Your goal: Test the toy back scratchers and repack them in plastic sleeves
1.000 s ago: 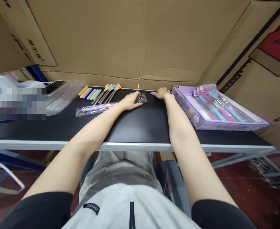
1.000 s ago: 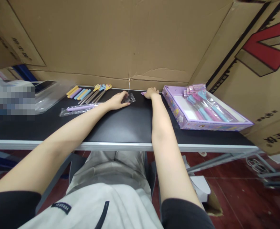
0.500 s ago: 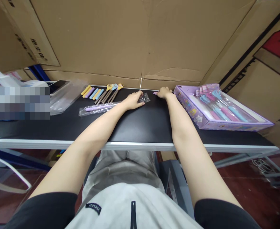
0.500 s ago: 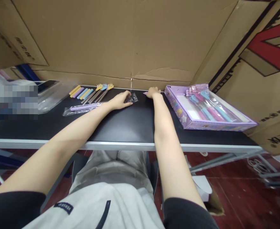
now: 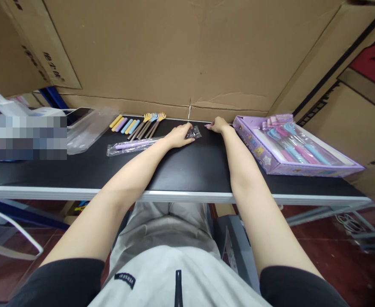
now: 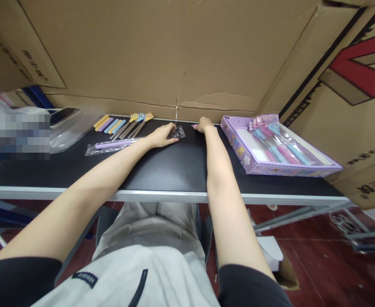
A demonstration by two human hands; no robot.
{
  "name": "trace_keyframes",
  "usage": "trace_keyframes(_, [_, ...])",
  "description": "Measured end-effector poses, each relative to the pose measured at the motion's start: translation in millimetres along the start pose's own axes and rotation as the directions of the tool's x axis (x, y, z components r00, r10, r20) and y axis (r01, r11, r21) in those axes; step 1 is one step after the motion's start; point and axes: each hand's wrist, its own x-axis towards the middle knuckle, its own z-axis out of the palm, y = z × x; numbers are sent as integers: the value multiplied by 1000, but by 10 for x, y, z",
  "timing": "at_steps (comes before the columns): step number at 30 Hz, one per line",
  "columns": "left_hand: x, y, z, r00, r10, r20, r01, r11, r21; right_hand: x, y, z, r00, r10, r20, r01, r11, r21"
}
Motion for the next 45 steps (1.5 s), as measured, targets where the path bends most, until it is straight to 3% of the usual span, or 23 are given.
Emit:
trace_keyframes(9, [-8,13,-6,1000,-20,-1,20,1000,-15,25,14,23,996,39,-78,-40,999,-1])
trace_keyframes(15, [6,-13,21,1000,-22,-10,22,1000,-12,-111,-46,-16,960,-136,-246,102,984,-145])
trace_keyframes(23, [-10,51,-19,999,-47,23,47,999,-1,-150,-97,-167,935,18,-353,23,994,110])
trace_keyframes(28, [-7,54,-20,999,-33,17,33,999,-1,-200,-234,-235,923,-100,-371,170,972,161])
trace_keyframes(34, [-7,64,-22,999,-40,23,40,999,11,-459,-398,-219,896,-320,-307,411,859,303])
trace_keyframes(45, [17,26,2,1000,-23,20,23,1000,17,-681,-368,-43,930,-255,-266,366,717,593])
